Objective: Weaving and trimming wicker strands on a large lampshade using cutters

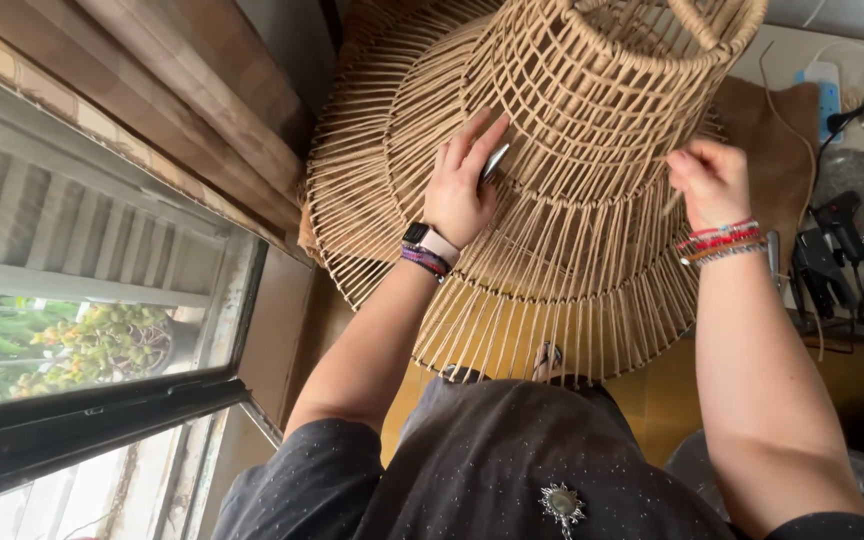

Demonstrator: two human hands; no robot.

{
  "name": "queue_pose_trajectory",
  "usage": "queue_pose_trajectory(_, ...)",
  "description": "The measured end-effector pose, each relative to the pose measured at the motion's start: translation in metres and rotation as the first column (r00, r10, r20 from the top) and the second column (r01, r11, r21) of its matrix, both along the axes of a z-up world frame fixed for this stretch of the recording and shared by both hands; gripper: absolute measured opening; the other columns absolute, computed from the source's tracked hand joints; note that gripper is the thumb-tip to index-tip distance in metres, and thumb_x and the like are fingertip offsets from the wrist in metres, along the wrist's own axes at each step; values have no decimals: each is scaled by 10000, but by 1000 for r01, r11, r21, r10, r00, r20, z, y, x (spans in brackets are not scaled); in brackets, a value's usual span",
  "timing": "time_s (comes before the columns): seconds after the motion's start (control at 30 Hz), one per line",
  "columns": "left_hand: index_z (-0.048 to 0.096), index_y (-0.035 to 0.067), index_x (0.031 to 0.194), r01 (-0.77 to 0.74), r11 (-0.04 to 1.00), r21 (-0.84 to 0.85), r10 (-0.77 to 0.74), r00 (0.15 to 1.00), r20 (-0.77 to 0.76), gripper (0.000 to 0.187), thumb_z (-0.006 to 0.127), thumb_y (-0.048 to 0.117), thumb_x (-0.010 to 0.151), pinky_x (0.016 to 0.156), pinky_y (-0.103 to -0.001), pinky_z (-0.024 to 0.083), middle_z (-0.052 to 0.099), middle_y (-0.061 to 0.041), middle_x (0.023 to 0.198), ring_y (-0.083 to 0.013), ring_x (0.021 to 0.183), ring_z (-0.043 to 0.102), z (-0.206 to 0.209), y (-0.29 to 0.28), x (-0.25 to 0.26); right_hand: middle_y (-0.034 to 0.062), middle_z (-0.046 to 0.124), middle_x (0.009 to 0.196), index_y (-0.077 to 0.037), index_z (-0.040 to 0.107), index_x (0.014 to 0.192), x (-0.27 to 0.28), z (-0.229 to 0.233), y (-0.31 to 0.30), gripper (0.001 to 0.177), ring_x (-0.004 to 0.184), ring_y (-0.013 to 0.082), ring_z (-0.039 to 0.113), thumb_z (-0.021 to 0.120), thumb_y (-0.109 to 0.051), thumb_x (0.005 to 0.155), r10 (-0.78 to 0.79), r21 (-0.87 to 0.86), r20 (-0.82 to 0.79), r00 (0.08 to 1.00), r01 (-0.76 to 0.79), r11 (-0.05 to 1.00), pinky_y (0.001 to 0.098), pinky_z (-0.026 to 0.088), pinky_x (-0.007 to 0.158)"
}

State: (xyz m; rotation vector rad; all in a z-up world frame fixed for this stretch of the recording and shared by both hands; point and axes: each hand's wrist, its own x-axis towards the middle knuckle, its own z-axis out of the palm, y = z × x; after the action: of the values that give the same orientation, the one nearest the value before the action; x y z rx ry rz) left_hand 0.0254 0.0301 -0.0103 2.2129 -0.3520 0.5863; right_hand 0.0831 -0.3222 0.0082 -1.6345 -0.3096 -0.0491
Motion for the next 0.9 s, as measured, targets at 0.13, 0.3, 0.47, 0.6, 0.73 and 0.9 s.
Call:
queue_pose_trajectory(0.13,506,217,1456,-69,994,-89,72,997,30,768,487,-159,787,694,-256,651,479,-120,1513,-278,1263,614,6,-3,-22,-27,540,767,-122,618,858,-12,16,-33,344,712,119,508,609,-273,1168,-218,-614,36,975,193,765,277,430,668)
queue_pose_trajectory(0.3,592,13,1293,-175,964,-199,126,964,-236,558,521,-146,763,842,-344,679,608,-156,1240,-264,1016,697,-11,-29,-75,53,624,708,-35,701,817,7,11,-93,511,635,204,545,649,-271,1267,-110,-795,291,950,304,525,361,395,652)
queue_pose_trajectory(0.47,527,114,1456,-144,240,-960,-404,885,-233,784,398,-167,735,485,-178,383,582,-118,1431,-181,934,641,4,-68,-59,41,739,966,-191,728,914,15,42,-58,457,812,306,676,370,-337,1156,80,-929,150,985,113,352,460,465,707)
queue_pose_trajectory(0.6,427,113,1548,-245,-151,-958,-486,862,-144,912,398,-165,680,472,-186,397,662,-141,1283,-234,1063,694,43,-82,-38,76,757,827,-55,694,1156,9,48,-39,252,626,246,713,570,-272,1125,378,-952,205,903,93,292,411,589,607)
queue_pose_trajectory(0.73,425,148,1532,-222,-287,-932,-439,895,-78,874,439,-97,694,483,-163,392,675,-179,1258,-314,1142,697,24,-99,-23,124,725,922,-61,719,1035,26,30,-36,184,869,326,706,626,-210,1089,373,-799,166,913,-97,594,426,550,719)
queue_pose_trajectory(0.9,402,182,1555,-172,-305,-937,-371,927,-50,893,436,-75,701,482,-132,392,674,-158,1258,-328,1163,697,21,-109,-20,65,624,694,-75,724,904,58,-26,-54,189,740,121,586,717,-178,1063,306,-508,128,943,-203,837,340,505,676)
